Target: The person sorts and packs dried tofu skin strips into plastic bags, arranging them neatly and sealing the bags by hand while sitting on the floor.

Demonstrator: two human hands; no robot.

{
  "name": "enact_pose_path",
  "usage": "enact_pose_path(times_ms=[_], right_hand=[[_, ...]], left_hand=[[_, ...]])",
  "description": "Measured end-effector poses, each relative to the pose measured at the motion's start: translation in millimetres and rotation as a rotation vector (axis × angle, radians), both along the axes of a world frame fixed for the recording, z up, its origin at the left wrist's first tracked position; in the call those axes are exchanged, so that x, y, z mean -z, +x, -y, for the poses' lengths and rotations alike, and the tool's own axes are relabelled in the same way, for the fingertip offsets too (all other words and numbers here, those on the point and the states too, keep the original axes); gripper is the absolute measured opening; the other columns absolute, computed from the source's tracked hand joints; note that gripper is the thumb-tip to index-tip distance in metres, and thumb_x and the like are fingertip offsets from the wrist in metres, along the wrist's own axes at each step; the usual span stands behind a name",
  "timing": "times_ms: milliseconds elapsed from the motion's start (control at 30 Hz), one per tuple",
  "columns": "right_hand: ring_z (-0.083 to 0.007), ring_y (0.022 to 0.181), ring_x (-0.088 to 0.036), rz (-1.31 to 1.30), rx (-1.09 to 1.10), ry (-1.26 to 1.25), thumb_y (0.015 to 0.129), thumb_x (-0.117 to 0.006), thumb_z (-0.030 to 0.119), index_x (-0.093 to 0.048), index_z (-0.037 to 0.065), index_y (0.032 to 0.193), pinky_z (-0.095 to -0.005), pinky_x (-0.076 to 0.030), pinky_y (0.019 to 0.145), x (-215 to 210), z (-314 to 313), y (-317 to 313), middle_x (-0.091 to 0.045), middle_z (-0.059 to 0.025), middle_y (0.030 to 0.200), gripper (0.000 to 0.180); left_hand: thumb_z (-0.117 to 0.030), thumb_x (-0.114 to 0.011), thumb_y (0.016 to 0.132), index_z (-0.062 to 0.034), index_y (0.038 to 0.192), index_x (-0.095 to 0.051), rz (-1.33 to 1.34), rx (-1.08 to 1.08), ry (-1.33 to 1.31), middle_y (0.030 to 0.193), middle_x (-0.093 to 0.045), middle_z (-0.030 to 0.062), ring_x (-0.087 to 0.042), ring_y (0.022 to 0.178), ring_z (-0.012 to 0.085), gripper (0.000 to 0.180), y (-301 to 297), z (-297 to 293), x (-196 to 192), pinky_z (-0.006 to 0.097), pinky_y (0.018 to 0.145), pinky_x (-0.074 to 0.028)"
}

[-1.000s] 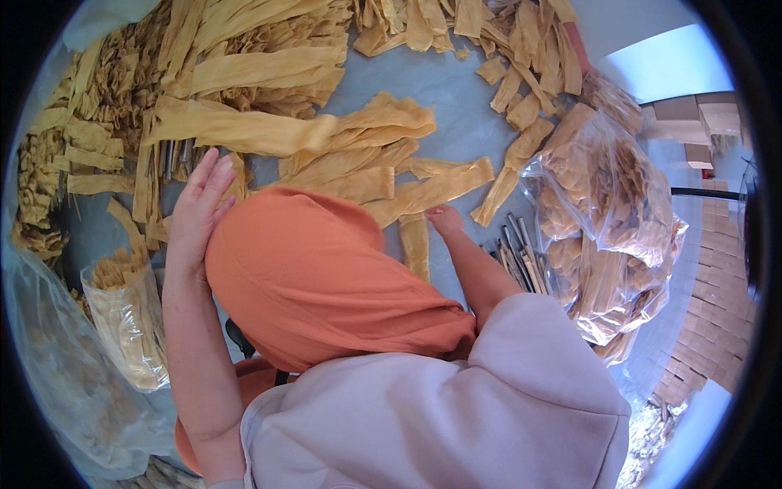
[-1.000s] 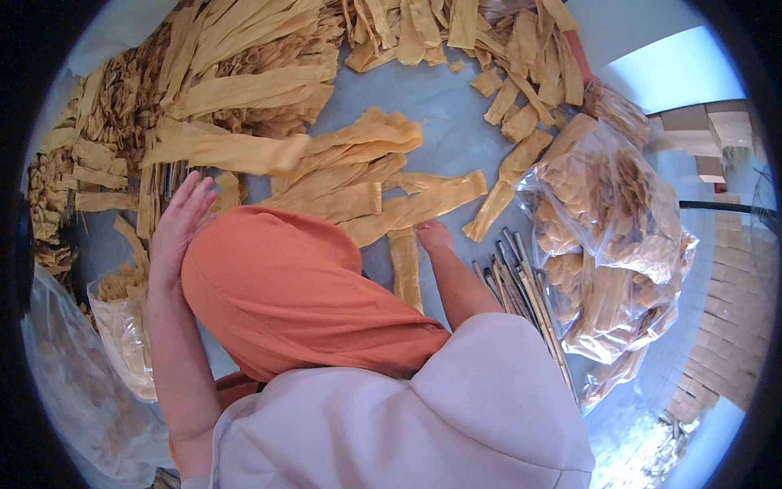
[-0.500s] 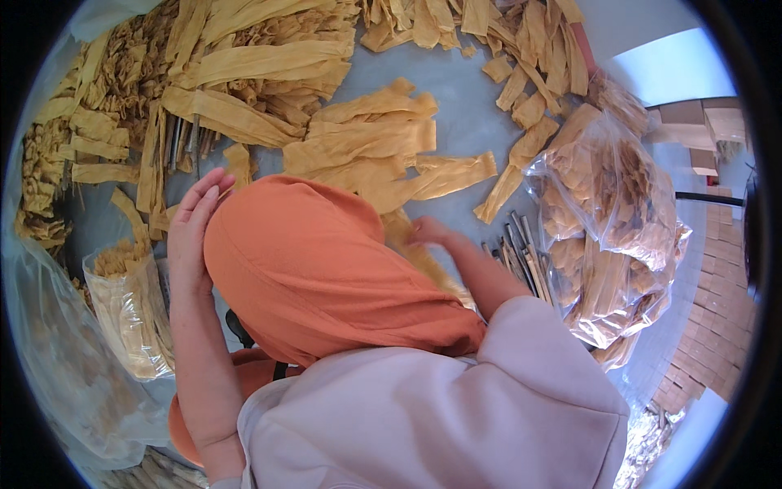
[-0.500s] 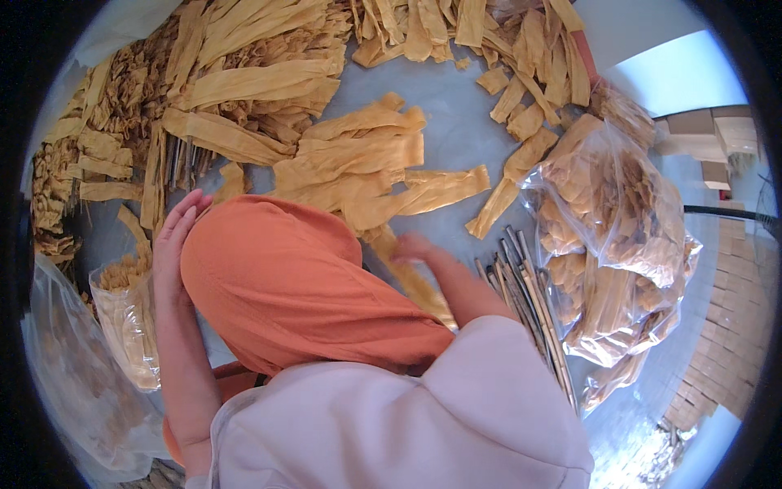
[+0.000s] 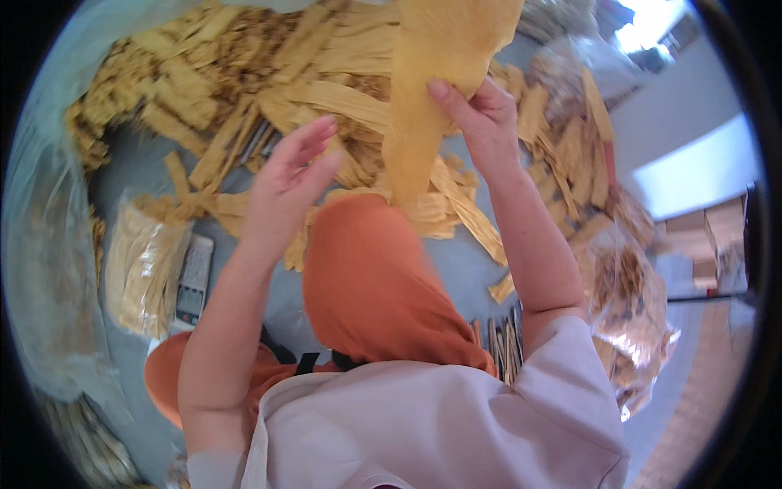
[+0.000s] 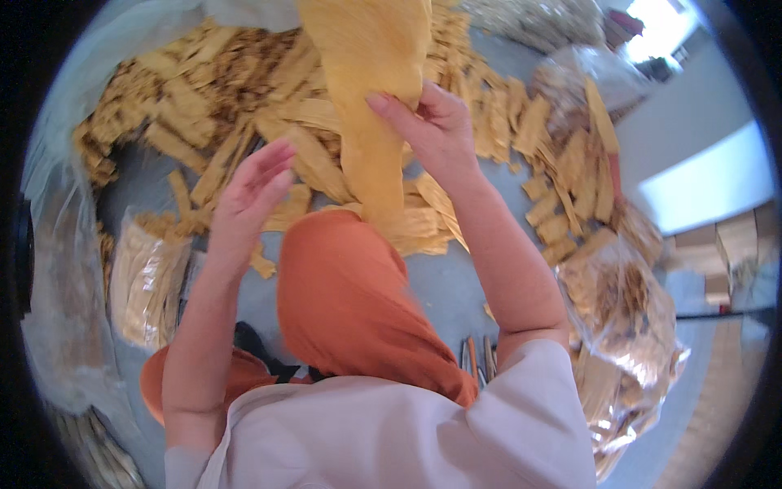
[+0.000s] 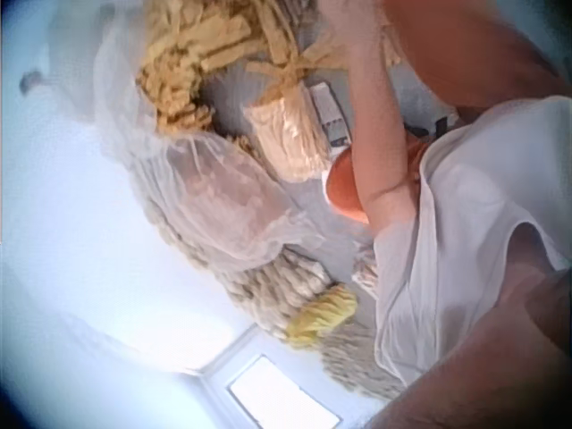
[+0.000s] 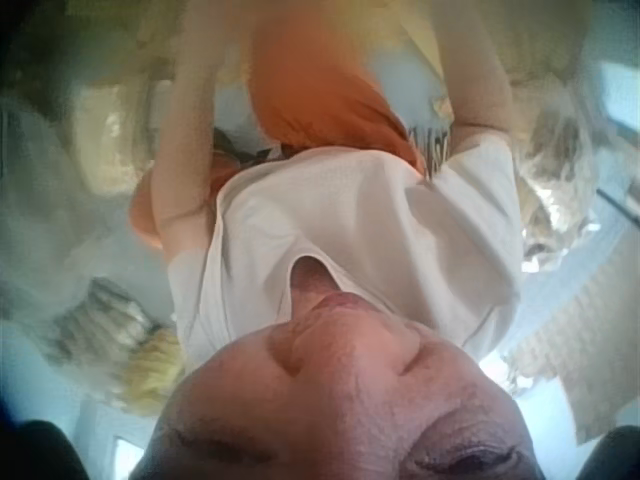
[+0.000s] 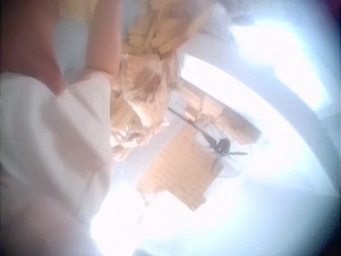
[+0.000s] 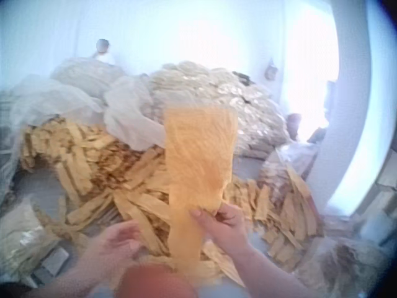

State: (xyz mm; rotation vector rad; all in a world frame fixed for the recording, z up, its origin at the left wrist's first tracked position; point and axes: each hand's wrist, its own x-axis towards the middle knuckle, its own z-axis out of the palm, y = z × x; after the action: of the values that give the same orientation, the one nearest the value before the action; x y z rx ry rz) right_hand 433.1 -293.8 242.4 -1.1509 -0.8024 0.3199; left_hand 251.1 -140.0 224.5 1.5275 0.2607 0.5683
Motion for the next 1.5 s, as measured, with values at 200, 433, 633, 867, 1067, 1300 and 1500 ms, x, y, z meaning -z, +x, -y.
enact_pose_path(times_ms=[200,433,633,867,1067,1300,1500], right_hand=[[-0.0032,0.081,-0.057,-0.033,-0.258,0.206,0.087,-0.070,0.016,-0.069,0.003,0.101,-0.0212,-0.047,0.072,-48,-127,-92,-0.067,0.0021,0.090,0.019],[-0.0233,0.070,-0.060,1.040,-0.126,-0.366,0.085,-0.066,0.024,-0.068,0.007,0.095,-0.0321,-0.049,0.069,-42,-173,-150,-0.066,-0.0082,0.081,0.020],[-0.0333,0.077,-0.062,1.287,-0.519,-0.484,0.087,-0.061,0.027,-0.057,0.009,0.100,-0.0447,-0.048,0.066,48,-174,-176,-0.063,-0.0120,0.086,0.023],[-0.0349,0.072,-0.061,1.191,-0.811,-0.570,0.087,-0.061,0.027,-0.052,0.009,0.087,-0.0448,-0.047,0.060,66,-167,-194,-0.062,-0.0118,0.076,0.020],[-0.0318,0.064,-0.061,1.268,-0.854,-0.283,0.086,-0.063,0.028,-0.055,0.009,0.079,-0.0423,-0.046,0.054,43,-159,-200,-0.060,-0.0113,0.070,0.021],[-0.0321,0.064,-0.061,1.296,-0.788,-0.457,0.088,-0.061,0.027,-0.055,0.009,0.081,-0.0416,-0.046,0.055,56,-162,-207,-0.060,-0.0116,0.071,0.020],[-0.0346,0.067,-0.061,1.178,-0.812,-0.477,0.091,-0.057,0.029,-0.054,0.009,0.088,-0.0438,-0.046,0.057,53,-171,-224,-0.061,-0.0127,0.074,0.021]], left_hand=[[-0.014,-0.062,0.092,-0.0041,0.120,-0.056,0.254,-0.168,0.153,0.106,-0.064,0.0011,-0.057,0.094,0.0065,0.030,-34,-58,-33,0.023,0.082,-0.046],[-0.021,-0.058,0.091,-0.0095,0.101,-0.060,-0.590,-0.578,0.849,0.086,-0.066,0.0134,-0.066,0.081,0.0264,0.015,-171,-151,1,0.036,0.070,-0.051],[-0.024,-0.059,0.086,-0.0111,0.094,-0.056,-0.655,-0.243,1.068,0.081,-0.064,0.0112,-0.064,0.082,0.0333,0.016,-181,-100,49,0.044,0.065,-0.051],[-0.021,-0.062,0.084,-0.0114,0.085,-0.057,-0.701,-0.175,0.912,0.082,-0.063,0.0065,-0.063,0.080,0.0308,0.011,-223,-74,57,0.044,0.065,-0.050],[-0.022,-0.063,0.084,-0.0126,0.088,-0.059,-0.597,-0.135,0.770,0.081,-0.063,0.0064,-0.063,0.079,0.0294,0.011,-240,-58,36,0.043,0.064,-0.050],[-0.018,-0.060,0.084,-0.0108,0.088,-0.059,-0.757,-0.173,0.935,0.080,-0.063,0.0073,-0.063,0.079,0.0279,0.009,-248,-64,42,0.041,0.063,-0.051],[-0.018,-0.059,0.085,-0.0086,0.084,-0.058,-0.645,-0.213,1.019,0.075,-0.062,0.0085,-0.063,0.078,0.0294,0.010,-246,-73,43,0.041,0.063,-0.050]])
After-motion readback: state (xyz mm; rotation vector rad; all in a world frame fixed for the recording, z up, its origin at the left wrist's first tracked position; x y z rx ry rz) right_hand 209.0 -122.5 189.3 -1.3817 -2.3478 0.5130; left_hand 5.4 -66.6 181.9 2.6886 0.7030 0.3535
